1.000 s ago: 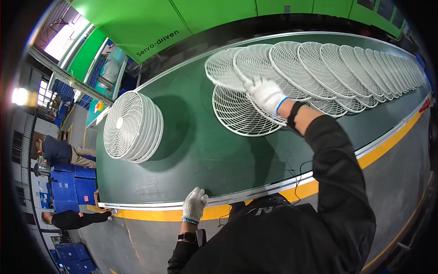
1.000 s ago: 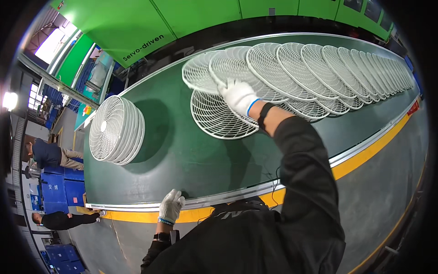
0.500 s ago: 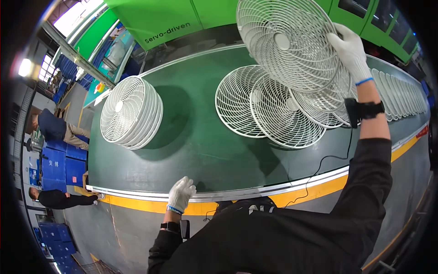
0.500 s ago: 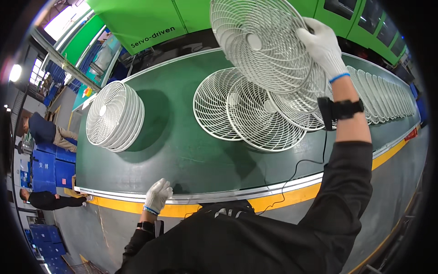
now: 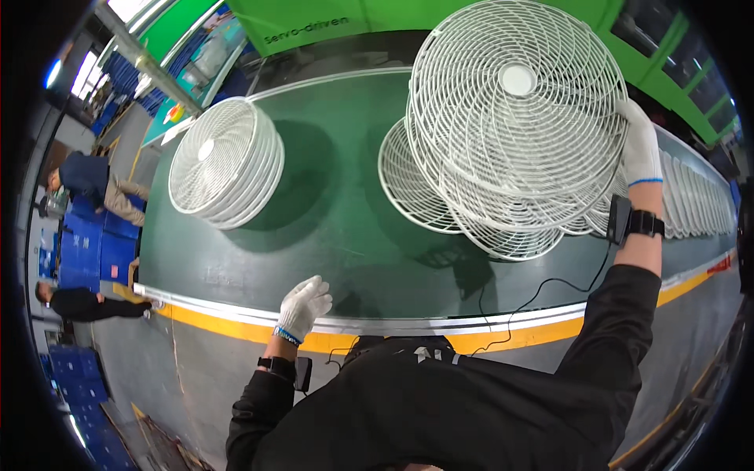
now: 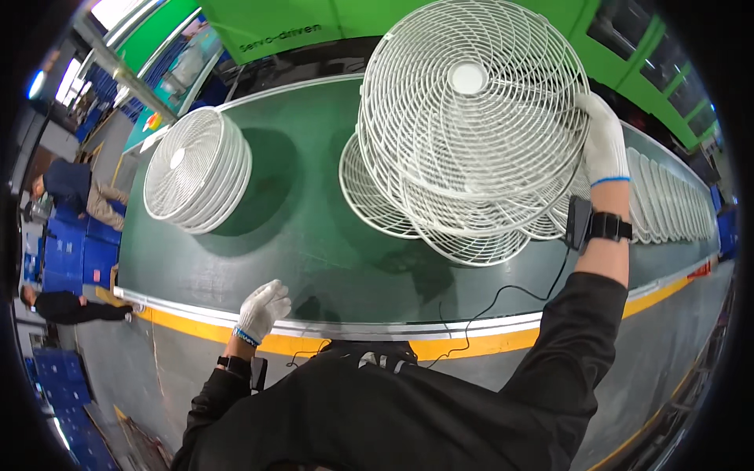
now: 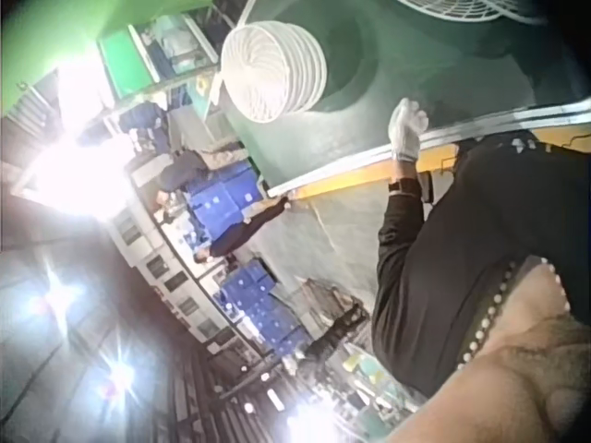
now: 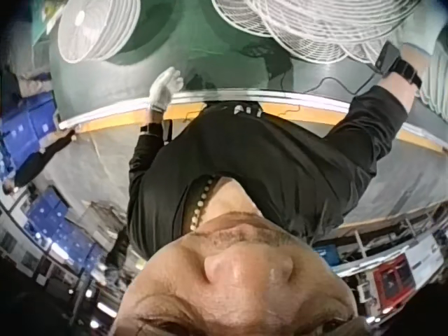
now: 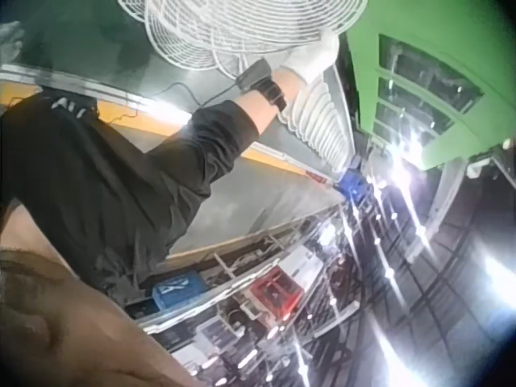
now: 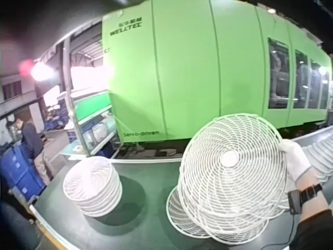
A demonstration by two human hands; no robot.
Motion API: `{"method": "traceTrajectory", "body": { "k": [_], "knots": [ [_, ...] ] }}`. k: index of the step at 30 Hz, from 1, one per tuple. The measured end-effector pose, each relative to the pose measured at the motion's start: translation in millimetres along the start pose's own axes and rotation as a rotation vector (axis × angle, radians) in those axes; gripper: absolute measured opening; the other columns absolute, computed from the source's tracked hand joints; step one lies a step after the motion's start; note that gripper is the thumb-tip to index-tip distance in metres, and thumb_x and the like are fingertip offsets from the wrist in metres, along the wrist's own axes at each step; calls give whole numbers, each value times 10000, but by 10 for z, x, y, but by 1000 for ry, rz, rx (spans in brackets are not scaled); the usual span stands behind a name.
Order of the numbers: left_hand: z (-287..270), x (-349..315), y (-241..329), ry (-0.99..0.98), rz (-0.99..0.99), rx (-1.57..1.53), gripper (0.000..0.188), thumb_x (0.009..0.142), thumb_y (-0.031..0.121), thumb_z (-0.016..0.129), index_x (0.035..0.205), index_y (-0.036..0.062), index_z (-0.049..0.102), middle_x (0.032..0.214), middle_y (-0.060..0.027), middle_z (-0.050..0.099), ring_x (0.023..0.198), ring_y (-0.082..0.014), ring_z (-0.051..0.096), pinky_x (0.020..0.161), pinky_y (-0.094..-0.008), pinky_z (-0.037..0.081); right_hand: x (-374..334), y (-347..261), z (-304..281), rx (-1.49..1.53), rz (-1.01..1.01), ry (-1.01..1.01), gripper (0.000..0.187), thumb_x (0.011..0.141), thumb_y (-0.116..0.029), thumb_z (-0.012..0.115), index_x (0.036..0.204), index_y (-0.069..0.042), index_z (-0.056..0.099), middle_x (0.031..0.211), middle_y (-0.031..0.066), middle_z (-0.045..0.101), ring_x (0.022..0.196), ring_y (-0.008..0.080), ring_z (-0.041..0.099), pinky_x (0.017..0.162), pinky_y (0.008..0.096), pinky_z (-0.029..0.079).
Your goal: Stacking plastic fan covers from a conveyor belt.
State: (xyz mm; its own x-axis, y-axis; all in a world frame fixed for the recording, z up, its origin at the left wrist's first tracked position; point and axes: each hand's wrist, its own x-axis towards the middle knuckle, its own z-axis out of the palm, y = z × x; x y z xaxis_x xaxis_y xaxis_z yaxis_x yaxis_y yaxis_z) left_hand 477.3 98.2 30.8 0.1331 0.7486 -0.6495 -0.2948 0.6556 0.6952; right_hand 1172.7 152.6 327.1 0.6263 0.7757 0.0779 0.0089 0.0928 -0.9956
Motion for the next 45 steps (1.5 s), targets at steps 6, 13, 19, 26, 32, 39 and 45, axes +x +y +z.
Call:
{"method": "traceTrajectory", "body": {
  "k": [6,13,19,26,32,39,45],
  "knots": [
    [24,-123,191,69,126,-45,539,1039,381,725,1447,57,585,1419,-180,624,1173,-310,656,999,-482,551,-522,204,1014,-35,-53,-466,318,958,-102,627,1217,72,686,1036,88,747,853,151,706,775,295,579],
    [267,-339,668,-132,409,-177,530,1071,334,674,1485,23,560,1377,-112,640,1202,-227,649,1037,-389,527,-1143,242,2224,-309,25,-1157,357,898,-99,634,1192,76,736,942,47,749,752,89,637,715,242,513],
    [331,-755,751,-205,424,-30,412,1079,191,628,1428,-21,576,1329,-121,686,1196,-234,674,1054,-404,538,-1626,-70,2617,-449,21,-1055,290,916,-201,738,1053,48,796,826,32,728,675,84,609,656,242,492],
    [-281,-890,946,-251,402,-281,331,1060,153,630,1332,-36,616,1194,-91,720,1058,-197,708,975,-373,581,-1718,-199,2566,-694,129,-861,286,910,-215,781,1017,49,804,808,37,714,713,103,619,667,274,508],
    [-969,-588,807,-160,255,-342,299,1069,159,620,1308,-21,608,1165,-106,726,1011,-220,729,895,-395,626,-1724,-162,1747,-883,-27,-669,431,815,-5,638,1229,64,734,1056,76,719,794,93,613,672,241,490],
    [-1353,-216,479,-82,70,-309,342,1096,170,595,1376,-25,584,1294,-148,709,1081,-263,734,970,-446,627,-2221,-1413,949,-897,-321,-124,583,933,-90,594,1509,-4,601,1293,108,712,949,105,643,866,242,525],
    [-1131,-351,610,-58,6,-200,353,1072,213,648,1316,-39,605,1118,-128,727,947,-256,744,838,-419,643,-2761,-1744,1088,-1069,-325,-41,536,977,-121,575,1499,-2,613,1376,134,691,1171,163,644,1014,285,502]
  ]
}}
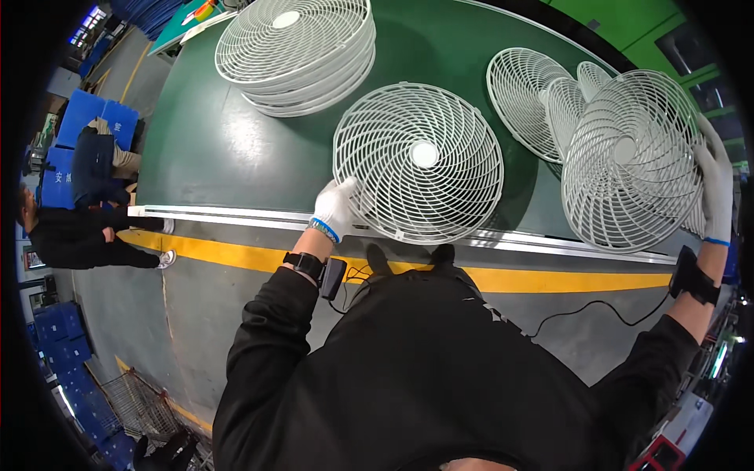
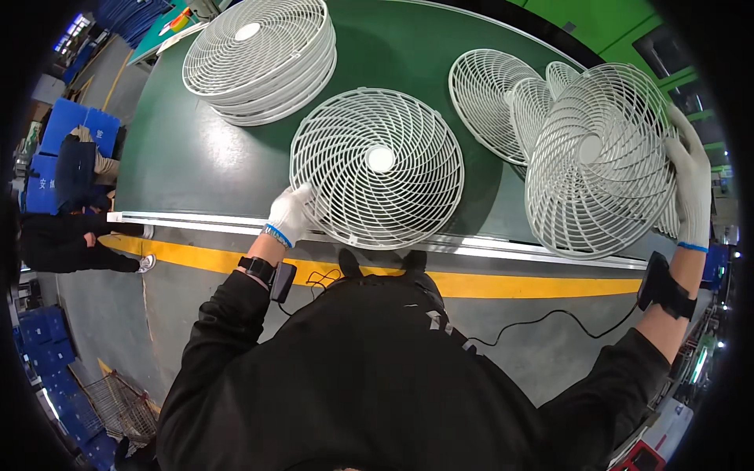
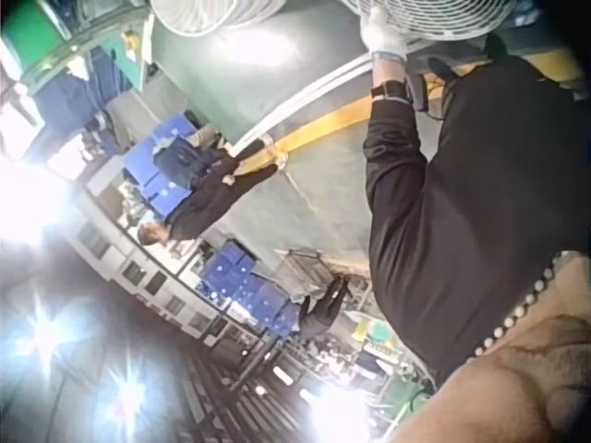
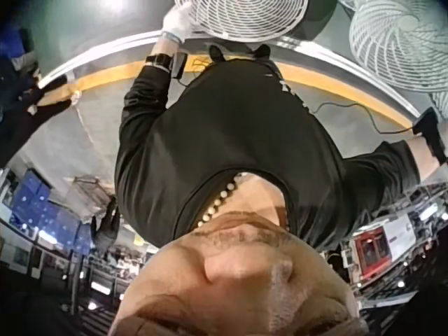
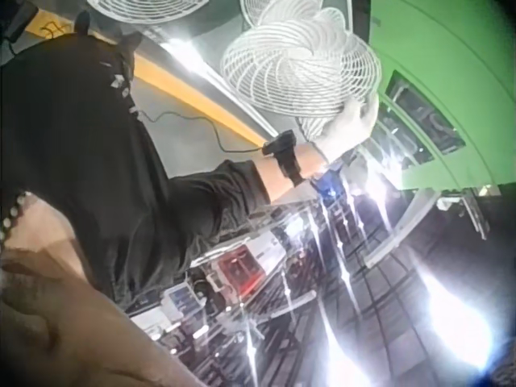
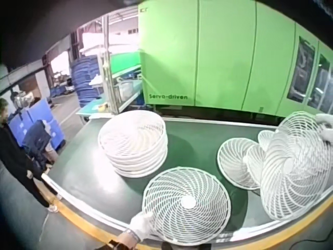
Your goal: Stacking plastic fan covers from a conveyor belt.
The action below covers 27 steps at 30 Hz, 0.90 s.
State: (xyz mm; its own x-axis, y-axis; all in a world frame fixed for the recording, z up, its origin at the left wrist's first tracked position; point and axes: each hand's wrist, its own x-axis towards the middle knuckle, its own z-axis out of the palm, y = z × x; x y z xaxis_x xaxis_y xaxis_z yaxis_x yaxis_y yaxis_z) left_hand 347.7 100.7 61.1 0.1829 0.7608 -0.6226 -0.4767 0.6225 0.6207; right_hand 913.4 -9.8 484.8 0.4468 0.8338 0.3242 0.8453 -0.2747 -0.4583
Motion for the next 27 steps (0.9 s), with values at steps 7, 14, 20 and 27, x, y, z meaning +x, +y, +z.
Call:
{"method": "traceTrajectory", "body": {
  "k": [7,14,20,27],
  "knots": [
    [-28,-220,297,-71,-115,898,407,1052,304,678,1242,-56,677,1059,-146,743,897,-254,734,754,-404,623,-222,-415,181,-77,-100,-59,463,1012,-147,567,1431,31,650,1303,111,710,1173,168,657,1014,295,497],
    [-88,-156,140,69,-190,774,477,978,414,751,1086,-47,693,927,-157,743,750,-294,734,697,-428,629,-35,-275,289,332,136,-475,420,986,-124,609,1356,64,670,1191,80,717,1101,144,663,1005,293,501],
    [14,-41,-80,172,-266,851,496,994,449,722,1072,-40,693,867,-144,727,708,-266,718,663,-402,619,230,282,562,-76,-355,-447,377,951,-68,670,1304,63,681,1126,54,706,1036,123,652,941,273,512],
    [503,-245,284,206,-10,1266,512,1013,481,694,1060,-28,694,859,-103,715,662,-202,671,604,-358,559,295,277,712,164,-280,-576,226,962,-110,742,1136,29,704,958,-2,663,890,80,623,806,236,514]
  ]
}}
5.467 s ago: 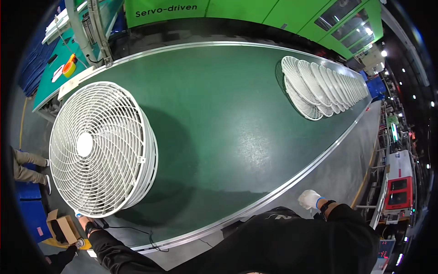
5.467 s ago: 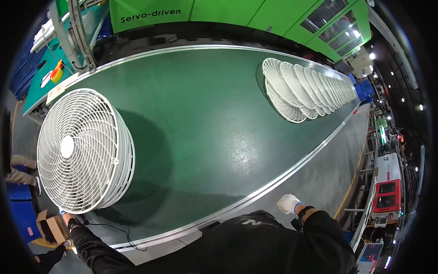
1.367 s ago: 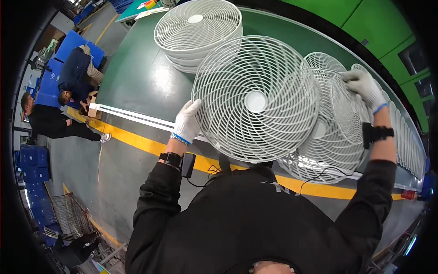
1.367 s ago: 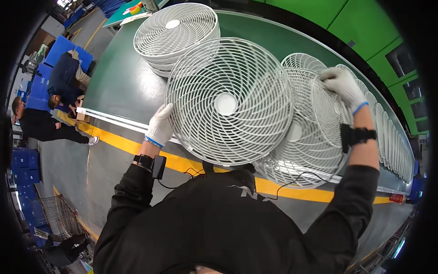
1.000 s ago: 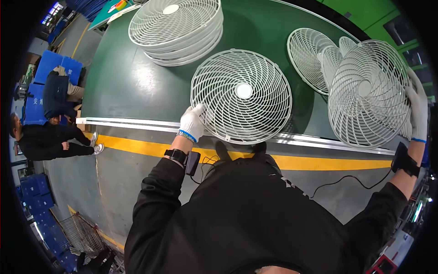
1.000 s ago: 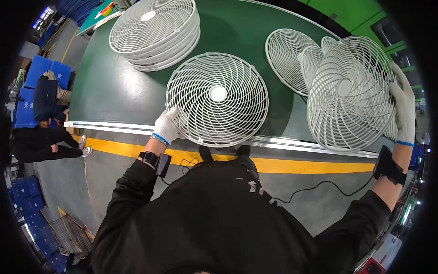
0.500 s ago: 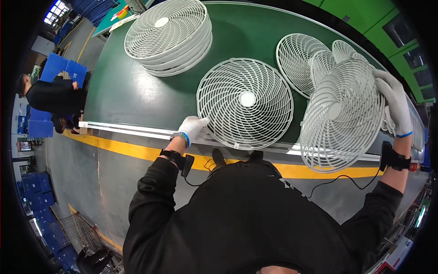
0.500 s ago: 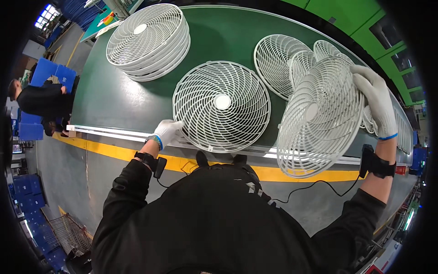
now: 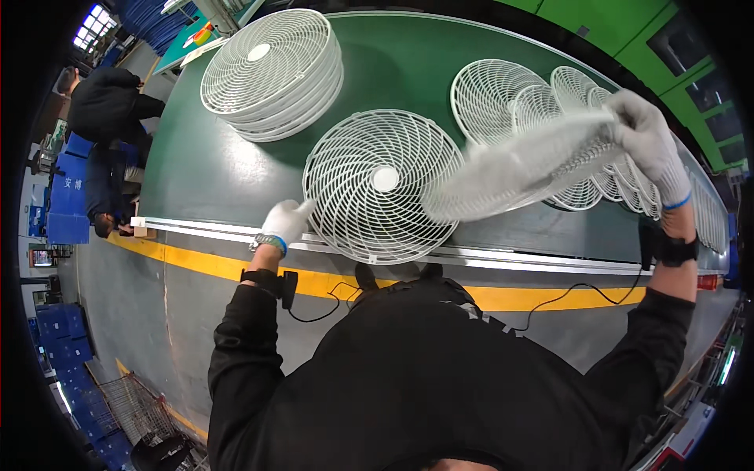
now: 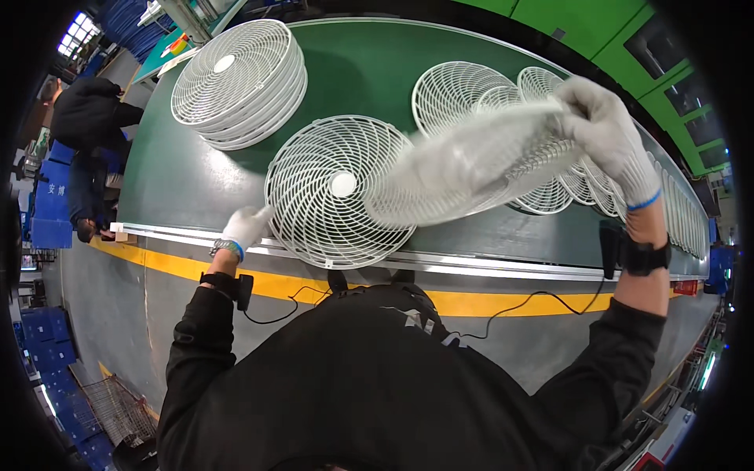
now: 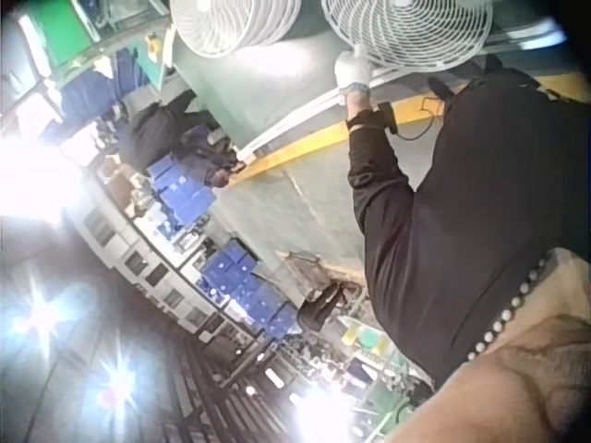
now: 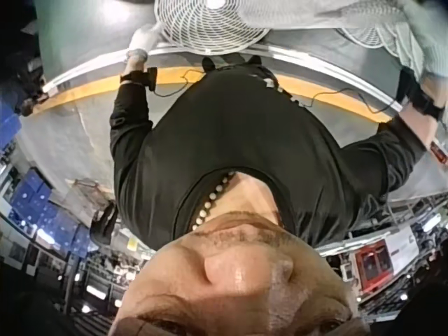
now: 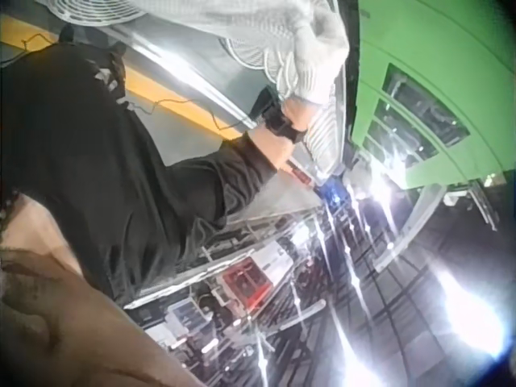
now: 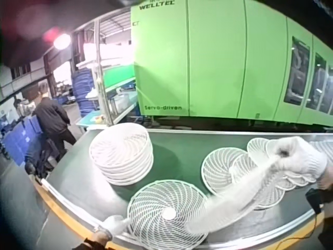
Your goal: Stacking plastic fan covers from a conveyor belt.
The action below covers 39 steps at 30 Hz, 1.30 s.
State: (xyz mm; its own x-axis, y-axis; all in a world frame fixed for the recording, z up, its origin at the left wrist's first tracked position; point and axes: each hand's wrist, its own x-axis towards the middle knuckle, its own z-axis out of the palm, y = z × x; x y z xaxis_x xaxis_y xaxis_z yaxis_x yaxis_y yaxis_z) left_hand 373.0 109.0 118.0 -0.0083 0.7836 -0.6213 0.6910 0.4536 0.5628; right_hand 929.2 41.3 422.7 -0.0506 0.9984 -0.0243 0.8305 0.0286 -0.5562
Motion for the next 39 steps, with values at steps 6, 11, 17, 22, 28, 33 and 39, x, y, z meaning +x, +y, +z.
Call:
{"method": "traceTrajectory", "body": {
  "k": [6,11,17,22,28,33,39],
  "knots": [
    [197,-36,252,35,176,-548,480,1041,447,657,1147,-20,699,910,-66,717,653,-159,649,585,-332,533,303,552,-64,314,140,321,188,1042,-211,708,1085,-29,717,865,-42,654,774,64,618,707,236,514],
    [351,-220,429,-164,198,-550,524,1058,441,653,1306,-20,656,1009,-73,717,756,-135,654,690,-299,568,388,891,124,644,287,343,240,1073,-259,685,1112,-27,728,877,-30,700,715,75,642,630,233,518],
    [487,-352,551,-350,191,-675,573,1073,411,671,1446,-13,571,1209,-121,705,879,-148,686,800,-304,594,518,1190,587,920,296,338,306,1069,-244,689,1219,22,710,999,50,763,815,140,721,714,288,589],
    [582,-577,665,-482,203,-817,571,1092,339,651,1514,-14,500,1307,-137,689,944,-196,720,852,-347,613,588,995,1052,1293,372,451,376,1063,-201,685,1327,65,666,1162,149,767,975,250,762,899,384,635],
    [588,-698,954,-379,344,-1179,603,1050,241,686,1545,-11,451,1283,-118,677,1083,-217,696,925,-395,601,552,722,1356,1351,497,408,388,1062,-186,679,1332,92,651,1209,183,753,1032,283,757,938,412,633],
    [401,-572,900,-304,469,-1235,573,1040,102,653,1558,-6,433,1335,-129,663,1177,-259,685,1001,-444,602,540,880,1694,1412,497,297,324,1046,-162,680,1264,77,657,1145,157,752,983,261,750,879,406,633],
    [448,-537,518,-199,357,-1355,539,1032,46,623,1542,1,454,1355,-142,659,1233,-279,675,1031,-459,603,244,546,2315,1147,520,-115,291,999,-94,679,1256,26,614,1024,73,706,828,191,691,725,340,584]
  ]
}}
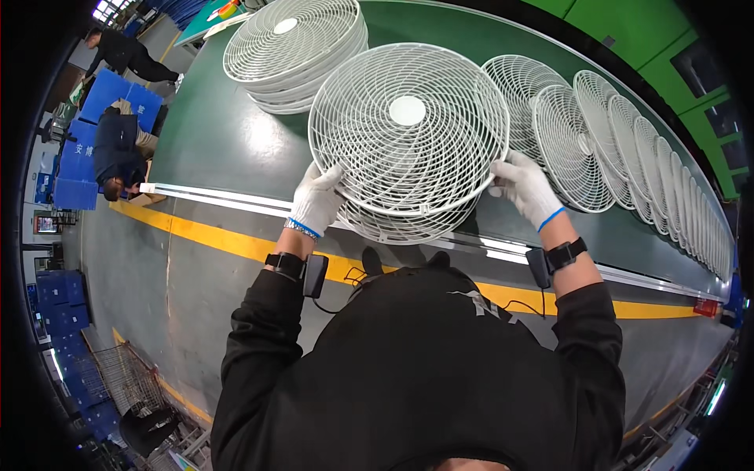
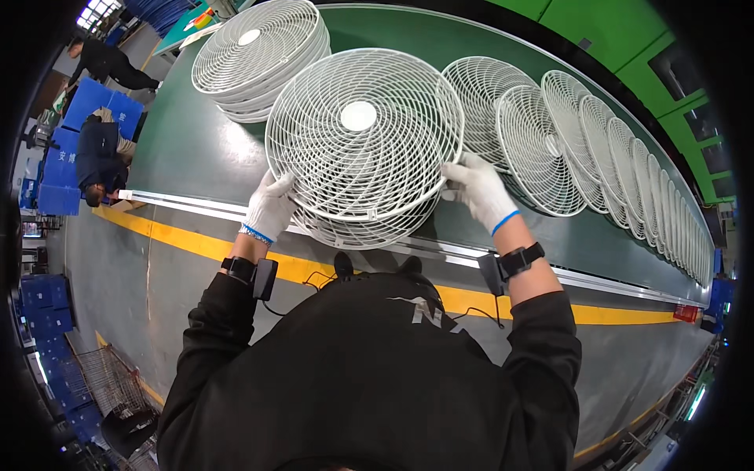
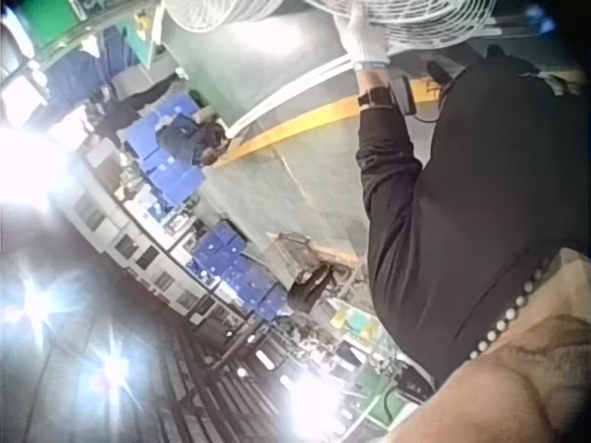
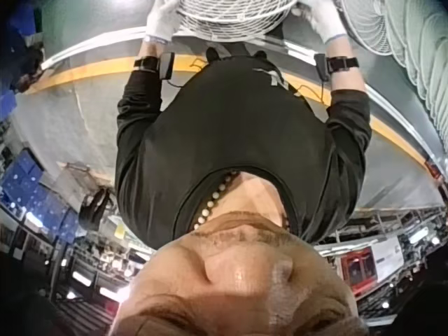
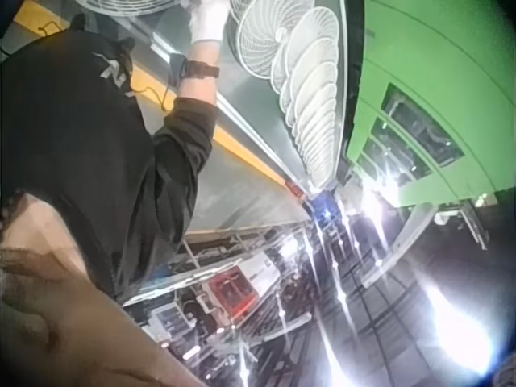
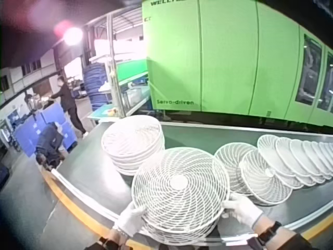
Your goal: Stacking plastic fan covers from a conveyor belt.
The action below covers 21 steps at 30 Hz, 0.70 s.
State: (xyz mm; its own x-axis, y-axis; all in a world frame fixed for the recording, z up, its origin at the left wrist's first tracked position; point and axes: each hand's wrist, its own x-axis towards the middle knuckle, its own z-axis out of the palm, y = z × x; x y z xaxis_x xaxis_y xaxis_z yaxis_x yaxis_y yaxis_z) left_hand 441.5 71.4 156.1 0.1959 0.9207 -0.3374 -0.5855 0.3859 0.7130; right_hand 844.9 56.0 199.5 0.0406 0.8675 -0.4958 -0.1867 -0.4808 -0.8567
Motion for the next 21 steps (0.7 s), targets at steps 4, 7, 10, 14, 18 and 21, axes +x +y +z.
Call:
{"method": "traceTrajectory", "body": {
  "k": [4,7,10,14,18,21],
  "knots": [
    [-211,-79,-8,49,-6,107,531,1028,35,615,1535,1,462,1375,-154,655,1229,-283,680,1014,-466,616,-71,334,162,-108,41,-23,313,984,-71,669,1284,2,613,1009,51,697,787,154,672,692,308,563],
    [-373,-130,-38,47,9,191,529,1030,39,613,1535,-1,462,1384,-155,652,1199,-276,692,1001,-473,625,-64,659,203,-179,25,-3,330,974,-73,673,1295,-9,630,1003,48,706,777,141,671,681,295,556],
    [-662,-3,-82,54,-35,226,544,1043,65,613,1563,6,467,1426,-143,646,1220,-249,678,1007,-428,599,10,986,194,-261,7,60,362,956,-83,692,1309,-15,651,991,46,717,764,131,669,663,281,542],
    [-873,110,-143,234,-139,530,520,1033,115,657,1527,12,530,1350,-120,694,1136,-211,708,964,-387,601,109,1283,66,-661,-187,248,425,913,-102,727,1326,-18,676,1032,71,764,843,153,711,758,303,562],
    [-865,132,-173,256,-104,657,480,1029,148,681,1481,15,591,1244,-83,740,1042,-172,724,887,-342,599,50,1306,76,-771,-181,232,524,833,-275,769,1316,-81,706,1218,152,776,1138,344,736,1037,435,531],
    [-844,149,-144,259,-147,692,465,1032,151,678,1473,23,608,1204,-69,751,988,-154,726,837,-324,591,109,1448,47,-778,-239,250,506,832,-270,771,1296,-79,712,1159,156,786,1110,336,742,1011,429,543]
  ]
}}
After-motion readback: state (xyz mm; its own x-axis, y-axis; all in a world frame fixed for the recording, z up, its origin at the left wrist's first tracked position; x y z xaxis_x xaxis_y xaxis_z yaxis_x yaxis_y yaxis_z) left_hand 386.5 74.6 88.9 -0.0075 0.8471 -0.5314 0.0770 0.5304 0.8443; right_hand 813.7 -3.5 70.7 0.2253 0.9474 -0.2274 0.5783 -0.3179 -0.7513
